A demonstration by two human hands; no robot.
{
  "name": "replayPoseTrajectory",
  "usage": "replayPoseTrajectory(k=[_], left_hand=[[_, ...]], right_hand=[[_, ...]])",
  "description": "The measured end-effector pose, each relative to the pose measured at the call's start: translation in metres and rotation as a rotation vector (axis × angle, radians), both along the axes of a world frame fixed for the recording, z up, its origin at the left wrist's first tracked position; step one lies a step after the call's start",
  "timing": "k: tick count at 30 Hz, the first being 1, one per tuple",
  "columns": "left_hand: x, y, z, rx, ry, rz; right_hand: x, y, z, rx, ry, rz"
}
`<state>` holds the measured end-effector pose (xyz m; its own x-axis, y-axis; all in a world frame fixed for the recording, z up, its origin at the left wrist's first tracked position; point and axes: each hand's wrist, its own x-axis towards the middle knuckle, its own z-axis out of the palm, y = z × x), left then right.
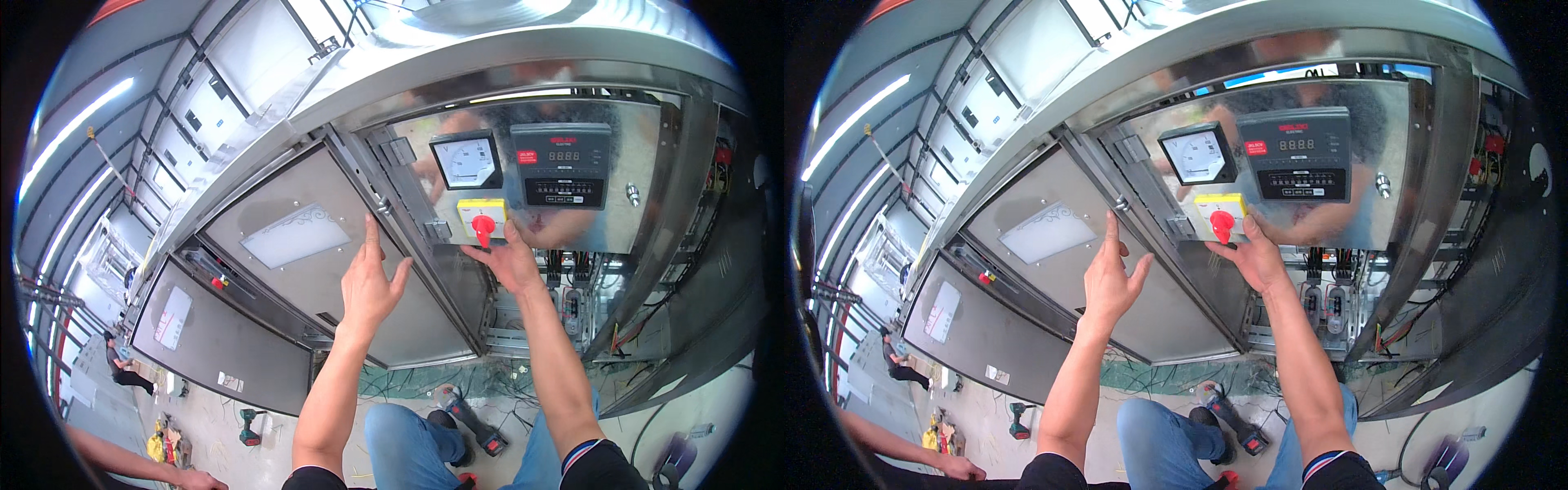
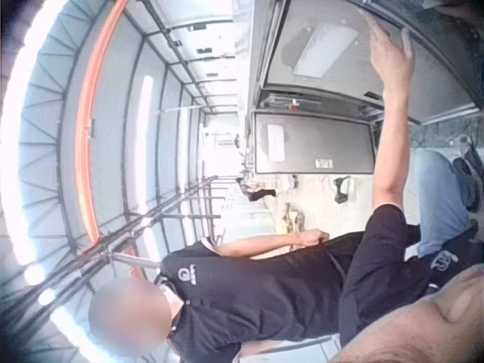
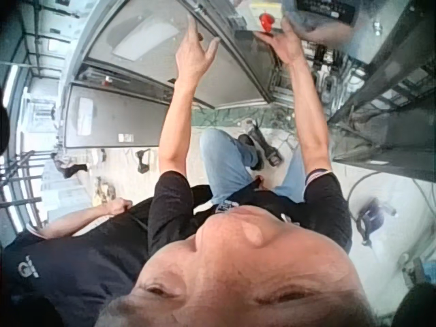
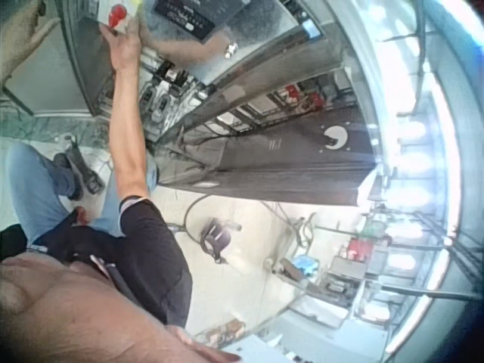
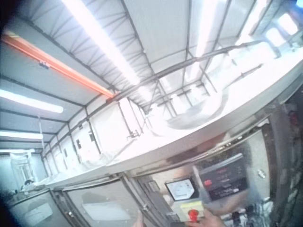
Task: The person installs a control panel into an open electrical cabinet, aligns it, and secures it with a power drill. They then use a welding torch to weld the panel to the cabinet frame, producing bright sparks.
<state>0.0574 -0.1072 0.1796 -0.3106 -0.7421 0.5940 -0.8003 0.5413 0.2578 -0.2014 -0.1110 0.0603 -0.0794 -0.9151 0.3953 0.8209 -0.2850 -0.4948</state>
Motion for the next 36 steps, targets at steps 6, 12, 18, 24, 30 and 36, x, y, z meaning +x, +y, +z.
replayPoseTrajectory(k=[6, 12, 18, 24, 30, 36], left_hand=[[0.006, -0.003, -0.011, -0.091, -0.041, -0.049], [0.001, 0.005, -0.01, -0.022, 0.025, -0.081], [0.001, 0.005, -0.013, -0.061, 0.046, -0.091], [-0.002, 0.005, -0.022, -0.073, 0.078, -0.111], [-0.011, 0.011, -0.022, -0.101, 0.127, -0.177], [-0.029, 0.017, -0.018, -0.085, 0.126, -0.233]], right_hand=[[-0.001, 0.0, -0.001, 0.006, 0.008, 0.01], [0.0, 0.0, 0.0, -0.008, 0.026, -0.011], [-0.001, -0.001, -0.001, -0.011, 0.012, 0.012], [-0.001, 0.0, 0.0, -0.011, 0.011, 0.002], [-0.002, 0.001, 0.001, -0.03, 0.007, 0.01], [-0.001, 0.002, 0.002, -0.023, 0.007, 0.002]])
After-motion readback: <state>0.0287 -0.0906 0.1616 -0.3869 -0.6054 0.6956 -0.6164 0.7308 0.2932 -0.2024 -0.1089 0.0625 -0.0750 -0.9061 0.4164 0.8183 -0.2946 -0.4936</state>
